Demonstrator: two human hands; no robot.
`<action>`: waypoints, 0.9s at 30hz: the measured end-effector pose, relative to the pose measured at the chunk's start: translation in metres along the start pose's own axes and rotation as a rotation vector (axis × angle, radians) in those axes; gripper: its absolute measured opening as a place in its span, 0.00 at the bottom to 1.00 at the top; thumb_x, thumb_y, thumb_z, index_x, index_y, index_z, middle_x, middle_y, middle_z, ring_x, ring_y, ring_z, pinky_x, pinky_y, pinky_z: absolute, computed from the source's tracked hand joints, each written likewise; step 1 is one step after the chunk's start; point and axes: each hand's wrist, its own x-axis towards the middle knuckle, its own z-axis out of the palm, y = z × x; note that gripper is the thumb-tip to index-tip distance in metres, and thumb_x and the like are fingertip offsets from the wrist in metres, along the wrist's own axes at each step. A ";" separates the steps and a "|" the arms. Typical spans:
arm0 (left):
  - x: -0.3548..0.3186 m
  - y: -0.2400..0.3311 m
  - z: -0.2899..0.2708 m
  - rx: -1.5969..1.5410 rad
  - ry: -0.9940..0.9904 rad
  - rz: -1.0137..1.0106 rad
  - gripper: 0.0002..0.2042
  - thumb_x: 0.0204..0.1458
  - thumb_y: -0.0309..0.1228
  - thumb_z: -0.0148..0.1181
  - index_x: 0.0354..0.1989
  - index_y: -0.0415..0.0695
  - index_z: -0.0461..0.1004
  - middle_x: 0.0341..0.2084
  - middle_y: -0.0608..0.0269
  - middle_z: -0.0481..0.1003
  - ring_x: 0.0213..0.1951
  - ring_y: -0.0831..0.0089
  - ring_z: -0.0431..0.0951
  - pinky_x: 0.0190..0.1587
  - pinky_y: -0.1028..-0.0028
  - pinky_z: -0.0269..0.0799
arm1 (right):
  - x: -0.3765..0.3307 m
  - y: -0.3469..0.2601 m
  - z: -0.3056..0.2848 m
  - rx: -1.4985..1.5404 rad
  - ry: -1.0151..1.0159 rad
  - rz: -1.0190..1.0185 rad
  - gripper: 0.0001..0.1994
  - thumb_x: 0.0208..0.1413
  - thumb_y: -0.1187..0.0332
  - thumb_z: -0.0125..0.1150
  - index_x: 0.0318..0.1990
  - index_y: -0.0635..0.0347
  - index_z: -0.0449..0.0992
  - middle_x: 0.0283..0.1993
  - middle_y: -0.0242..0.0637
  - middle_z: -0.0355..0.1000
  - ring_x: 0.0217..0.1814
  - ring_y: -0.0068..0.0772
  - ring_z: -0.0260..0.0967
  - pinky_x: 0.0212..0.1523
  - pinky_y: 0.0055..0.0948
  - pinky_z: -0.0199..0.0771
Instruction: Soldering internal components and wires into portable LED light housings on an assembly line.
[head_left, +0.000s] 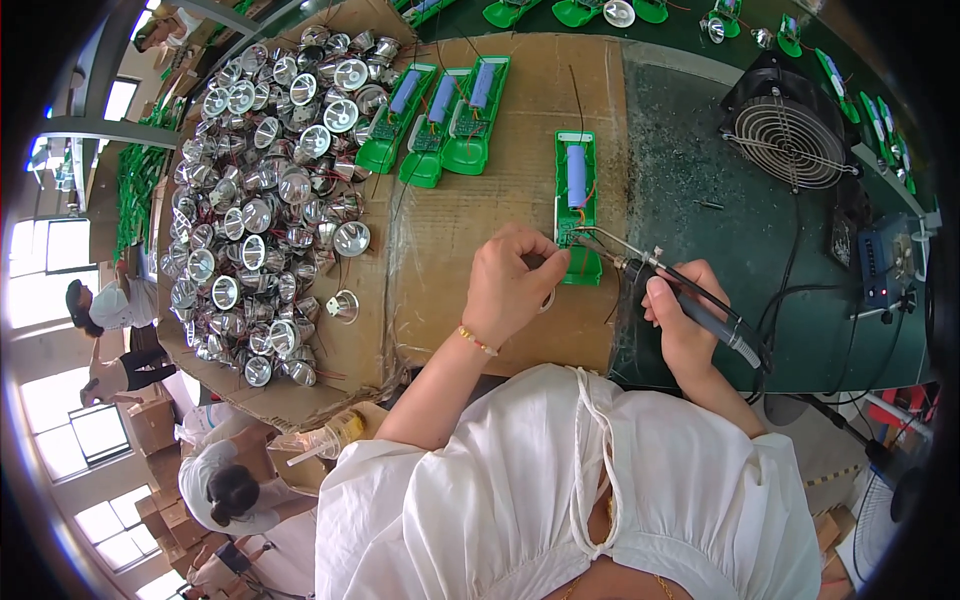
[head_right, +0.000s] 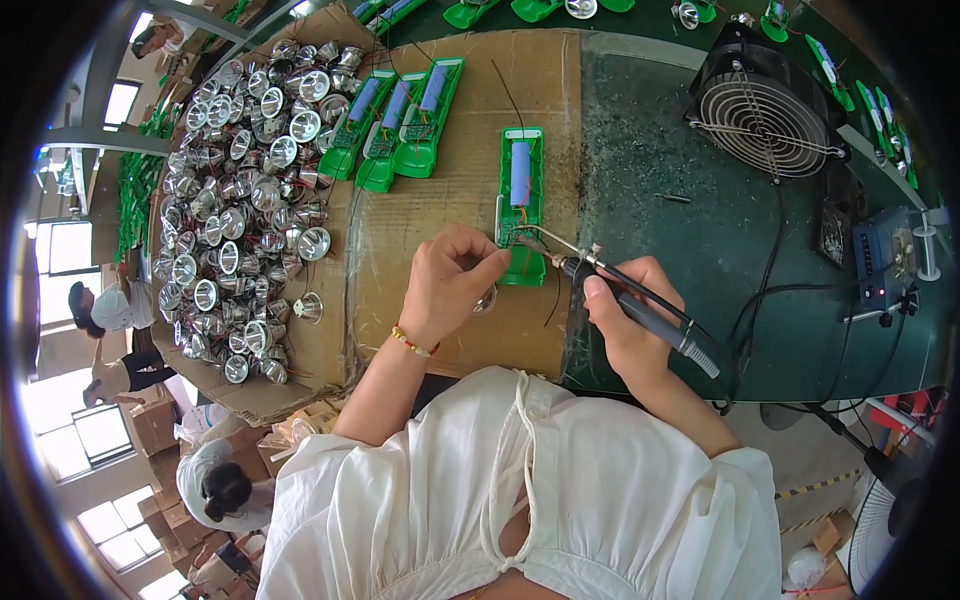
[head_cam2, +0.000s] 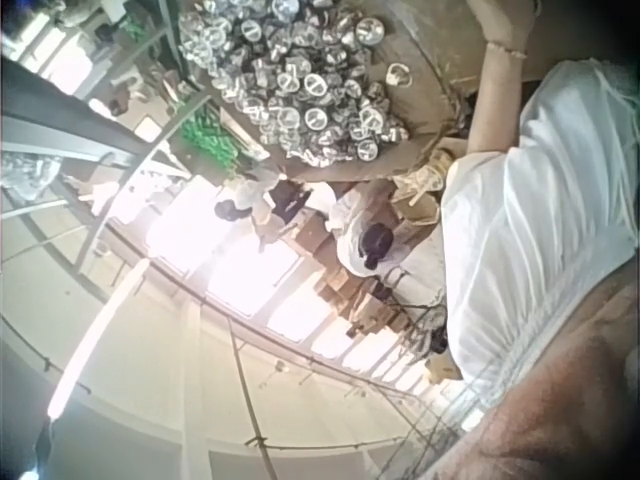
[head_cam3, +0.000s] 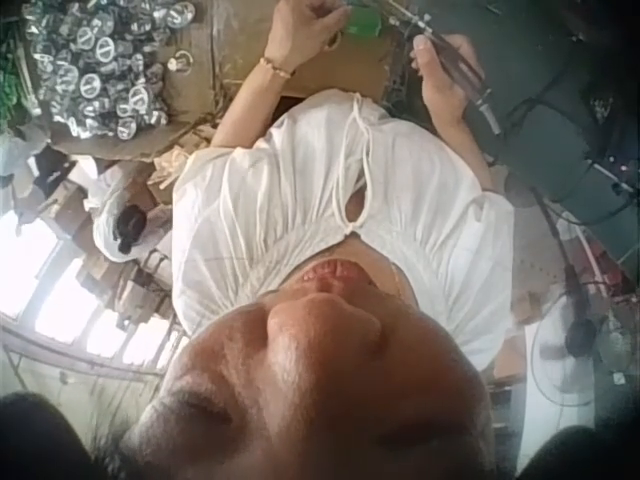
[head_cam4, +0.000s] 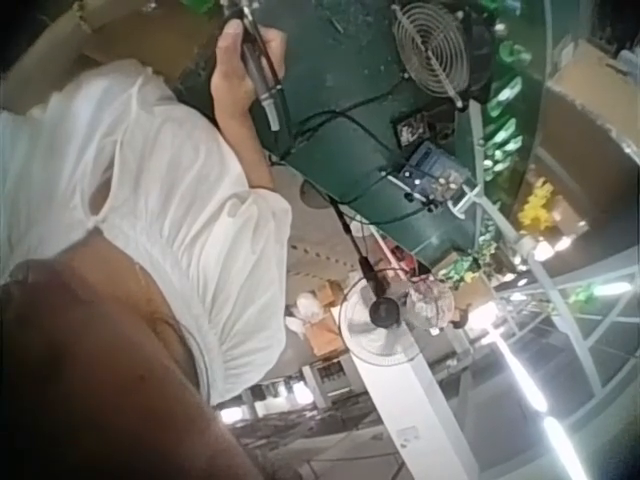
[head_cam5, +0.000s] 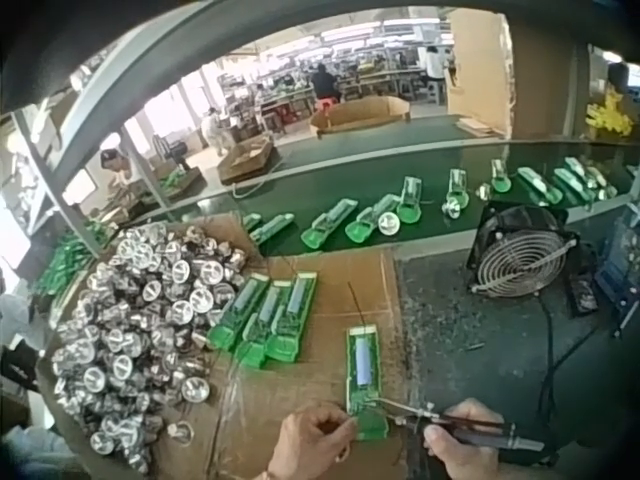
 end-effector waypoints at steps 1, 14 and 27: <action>0.000 0.000 0.000 0.004 0.009 0.018 0.08 0.44 0.29 0.62 0.24 0.37 0.72 0.17 0.69 0.72 0.20 0.86 0.68 0.22 0.82 0.64 | 0.000 0.000 0.000 -0.042 -0.018 -0.046 0.06 0.50 0.73 0.57 0.31 0.63 0.66 0.20 0.34 0.67 0.18 0.18 0.63 0.18 0.15 0.62; 0.002 0.003 -0.001 0.010 0.003 0.018 0.08 0.45 0.29 0.62 0.23 0.37 0.73 0.18 0.69 0.71 0.20 0.85 0.68 0.23 0.82 0.64 | -0.004 -0.004 -0.006 0.123 0.063 0.014 0.09 0.50 0.72 0.60 0.33 0.65 0.66 0.22 0.36 0.69 0.21 0.19 0.65 0.22 0.17 0.66; 0.000 0.008 0.000 -0.037 -0.011 -0.112 0.08 0.42 0.29 0.62 0.21 0.36 0.74 0.23 0.58 0.73 0.22 0.74 0.73 0.25 0.75 0.67 | -0.001 0.002 -0.004 0.001 -0.006 -0.007 0.08 0.48 0.72 0.61 0.29 0.64 0.68 0.20 0.29 0.68 0.21 0.12 0.62 0.22 0.15 0.62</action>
